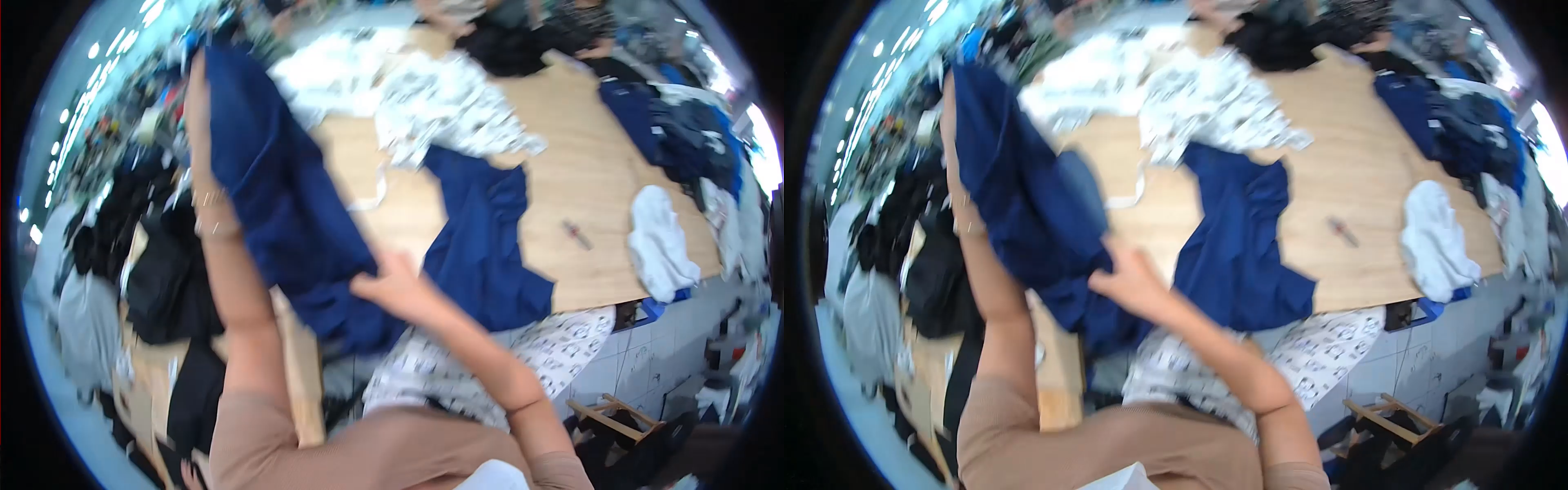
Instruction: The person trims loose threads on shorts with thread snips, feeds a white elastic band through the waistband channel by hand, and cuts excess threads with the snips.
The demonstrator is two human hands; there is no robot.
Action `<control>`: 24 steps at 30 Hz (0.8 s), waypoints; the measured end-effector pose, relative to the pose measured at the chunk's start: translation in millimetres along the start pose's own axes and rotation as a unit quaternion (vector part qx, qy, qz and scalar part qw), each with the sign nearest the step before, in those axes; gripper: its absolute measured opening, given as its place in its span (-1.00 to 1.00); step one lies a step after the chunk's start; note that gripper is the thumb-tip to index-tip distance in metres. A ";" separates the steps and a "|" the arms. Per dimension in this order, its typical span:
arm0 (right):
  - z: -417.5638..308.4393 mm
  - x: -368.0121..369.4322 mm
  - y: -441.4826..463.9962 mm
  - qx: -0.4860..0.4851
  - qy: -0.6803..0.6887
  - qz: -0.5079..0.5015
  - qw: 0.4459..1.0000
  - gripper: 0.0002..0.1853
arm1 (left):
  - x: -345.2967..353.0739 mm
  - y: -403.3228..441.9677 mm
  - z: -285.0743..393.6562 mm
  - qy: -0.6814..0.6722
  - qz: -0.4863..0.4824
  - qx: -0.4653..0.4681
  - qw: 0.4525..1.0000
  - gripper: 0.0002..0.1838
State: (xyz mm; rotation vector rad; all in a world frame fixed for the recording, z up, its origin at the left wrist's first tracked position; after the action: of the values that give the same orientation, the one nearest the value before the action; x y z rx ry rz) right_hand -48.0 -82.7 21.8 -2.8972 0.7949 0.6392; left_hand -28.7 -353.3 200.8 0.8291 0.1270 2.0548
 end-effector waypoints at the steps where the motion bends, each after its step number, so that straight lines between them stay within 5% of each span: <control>1: 14.4 12.7 11.6 -0.075 0.007 0.096 0.993 -0.33 | -46.9 22.0 -25.4 -0.017 -0.002 -0.060 0.998 -0.58; 2: 32.3 30.0 21.4 -0.021 0.026 0.044 0.998 -0.30 | -102.8 42.9 -65.8 -0.061 -0.059 -0.158 0.984 -0.55; 3: 53.1 52.6 30.8 -0.009 0.038 0.020 0.999 -0.30 | -104.6 5.8 -67.2 0.213 0.192 -0.110 0.952 -0.47; 4: 71.8 65.2 31.8 0.018 -0.015 0.046 0.999 -0.32 | -140.5 -9.6 -96.9 0.285 0.227 -0.156 0.918 -0.48; 5: 98.5 84.8 32.9 0.071 -0.048 0.001 0.996 -0.27 | -212.0 -3.8 -131.8 0.393 0.096 -0.101 0.909 -0.33; 6: 98.6 84.6 26.3 0.095 -0.085 -0.033 0.991 -0.22 | -287.5 -6.7 -161.6 0.558 0.123 -0.095 0.815 -0.22; 7: 107.8 91.2 25.8 0.085 -0.103 -0.014 0.991 -0.20 | -253.8 -39.7 -158.3 0.627 0.201 -0.098 0.746 -0.17; 9: 109.3 91.7 26.2 0.082 -0.125 -0.001 0.989 -0.22 | -218.0 -59.9 -186.7 0.671 0.144 -0.063 0.724 -0.24; 13: 96.5 88.0 16.9 0.074 -0.147 -0.011 0.986 -0.38 | -157.0 -72.0 -207.3 0.773 0.096 -0.135 0.613 -0.31; 24: 73.2 37.0 -50.0 -0.025 -0.109 -0.146 0.983 -0.68 | -175.3 -70.0 -226.4 0.774 0.096 -0.153 0.606 -0.29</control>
State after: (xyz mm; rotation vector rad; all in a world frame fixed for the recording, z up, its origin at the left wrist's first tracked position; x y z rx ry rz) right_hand -21.4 -44.4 -62.2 -2.8375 0.3238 0.9281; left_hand -48.7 -398.6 -89.7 -1.4029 0.6044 2.2680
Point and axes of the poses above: each hand's wrist, its own y-axis towards the middle knuckle, its own x-axis out of the palm, z = x × y, the point moved 8 cm from there along y, towards the middle knuckle, and after that the axes turned 14 degrees about -y, right-handed, at the moved point
